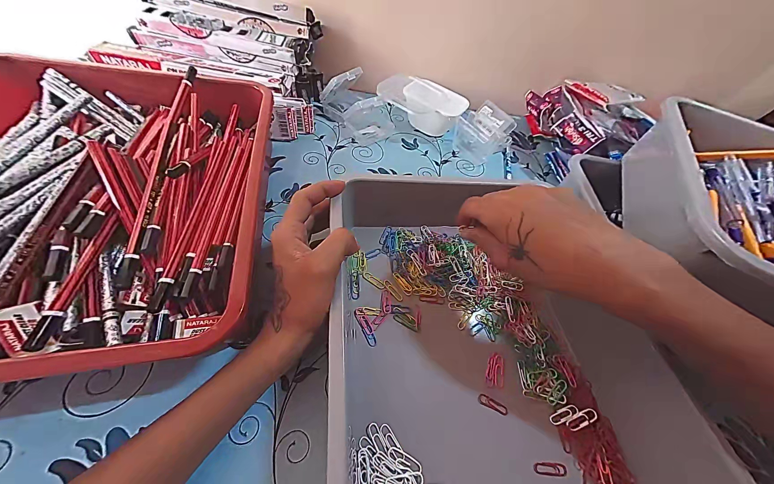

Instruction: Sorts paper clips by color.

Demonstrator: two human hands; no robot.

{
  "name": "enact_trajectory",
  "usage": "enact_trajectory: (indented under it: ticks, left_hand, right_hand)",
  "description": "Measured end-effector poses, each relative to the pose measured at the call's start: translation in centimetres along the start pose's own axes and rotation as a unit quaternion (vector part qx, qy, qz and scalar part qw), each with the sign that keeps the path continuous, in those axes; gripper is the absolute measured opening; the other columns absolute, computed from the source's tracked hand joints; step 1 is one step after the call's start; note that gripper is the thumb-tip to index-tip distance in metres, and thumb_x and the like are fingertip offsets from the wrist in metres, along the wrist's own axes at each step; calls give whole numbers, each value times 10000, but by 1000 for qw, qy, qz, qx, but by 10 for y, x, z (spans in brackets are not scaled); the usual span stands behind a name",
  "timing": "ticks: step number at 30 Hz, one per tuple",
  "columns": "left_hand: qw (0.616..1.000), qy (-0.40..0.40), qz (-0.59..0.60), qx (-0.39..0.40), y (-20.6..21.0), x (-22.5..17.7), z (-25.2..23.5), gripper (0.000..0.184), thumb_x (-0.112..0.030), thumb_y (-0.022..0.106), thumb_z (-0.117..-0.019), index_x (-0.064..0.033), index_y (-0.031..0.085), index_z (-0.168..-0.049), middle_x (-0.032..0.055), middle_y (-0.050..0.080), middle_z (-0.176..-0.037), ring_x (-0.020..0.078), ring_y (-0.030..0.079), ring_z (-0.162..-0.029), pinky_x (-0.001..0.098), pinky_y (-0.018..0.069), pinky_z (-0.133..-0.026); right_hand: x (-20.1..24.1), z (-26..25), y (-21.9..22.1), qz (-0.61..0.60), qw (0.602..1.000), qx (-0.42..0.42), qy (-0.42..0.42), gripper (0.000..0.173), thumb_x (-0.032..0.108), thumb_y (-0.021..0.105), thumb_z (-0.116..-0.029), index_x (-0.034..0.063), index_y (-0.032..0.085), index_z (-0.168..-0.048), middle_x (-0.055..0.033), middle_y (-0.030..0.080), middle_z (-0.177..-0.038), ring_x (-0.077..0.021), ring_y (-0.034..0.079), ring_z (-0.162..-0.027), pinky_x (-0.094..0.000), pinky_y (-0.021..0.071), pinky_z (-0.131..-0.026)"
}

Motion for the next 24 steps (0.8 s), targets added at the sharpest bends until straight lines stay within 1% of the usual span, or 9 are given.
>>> enact_trajectory:
  ticks: [3, 5, 7, 11, 15, 17, 19, 21, 24]
  left_hand:
    - [1000, 9, 5, -8, 1, 0, -2, 596, 15, 520, -775, -120, 541, -1355, -59, 679, -1098, -47, 659, -843, 124, 534, -672]
    - [1000, 17, 9, -15, 1, 1, -4, 582, 16, 522, -775, -110, 548, -1343, -72, 688, -1072, -57, 659, -834, 117, 534, -676]
    - [1000, 19, 15, -19, 0, 2, -4, 569, 22, 524, -776, -105, 556, -1330, -83, 685, -1037, -60, 655, -817, 114, 532, -670]
    - [999, 1, -11, -30, -5, 0, -1, 575, 5, 529, -714, -129, 548, -1272, -64, 637, -970, -38, 636, -728, 129, 523, -591]
    - [993, 18, -110, -44, -10, -10, -2, 486, -76, 578, -781, -128, 584, -1264, -18, 600, -1084, 3, 625, -892, 160, 521, -697]
    - [984, 47, -167, -34, -12, -19, -2, 453, -113, 600, -823, -126, 582, -1275, 19, 557, -1188, 63, 590, -1050, 229, 508, -821]
    - [969, 109, -220, -22, -11, -29, -2, 383, -149, 625, -848, -119, 617, -1229, 19, 551, -1201, 78, 568, -1115, 234, 494, -900]
    - [952, 183, -247, 10, -6, -41, -1, 283, -125, 631, -880, -100, 661, -1160, -2, 588, -1163, 64, 566, -1097, 216, 479, -912]
    - [921, 249, -287, 87, 14, -60, 2, 212, -151, 637, -920, -88, 692, -1115, -21, 670, -1095, 23, 638, -1024, 194, 535, -885]
  right_hand:
    - [-1, 0, 2, -9, 999, -25, -37, 244, 62, 629, -971, 20, 691, -1204, -133, 663, -890, -311, 668, -782, -480, 518, -637]
    - [4, -3, 12, -49, 995, -26, -88, 212, 145, 665, -967, 37, 718, -1141, -118, 677, -900, -289, 679, -810, -459, 536, -665]
    - [8, -7, 21, -74, 994, 22, -77, 173, 164, 704, -961, 55, 742, -1089, -106, 694, -940, -268, 683, -883, -445, 540, -728]
    - [8, -4, 19, -62, 995, -10, -83, 83, 121, 651, -953, 67, 711, -974, -58, 643, -843, -204, 656, -785, -372, 511, -630]
    - [6, -3, 29, -73, 992, 37, -94, 281, 259, 685, -978, 90, 706, -1202, -103, 624, -1004, -224, 659, -818, -367, 539, -656]
    - [6, -4, 33, -66, 991, 50, -103, 216, 206, 693, -971, 92, 731, -1150, -96, 638, -983, -226, 667, -811, -381, 547, -659]
    - [6, -1, 30, -64, 988, 25, -137, 116, 131, 693, -939, 88, 733, -1039, -66, 657, -904, -212, 669, -763, -380, 533, -616]
    - [2, 6, 24, -112, 982, -4, -151, 85, 127, 662, -952, 99, 714, -1013, -13, 674, -860, -140, 652, -748, -318, 522, -624]
    - [-10, 11, 20, -250, 959, -30, -130, 64, 142, 654, -966, 104, 698, -993, 46, 665, -816, 7, 606, -702, -142, 500, -605]
Point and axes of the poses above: each hand's wrist, its own z-axis away from the middle knuckle, its own y-axis out of the palm, x = y × z, the point moved 7 cm from there along -z, towards the middle knuckle
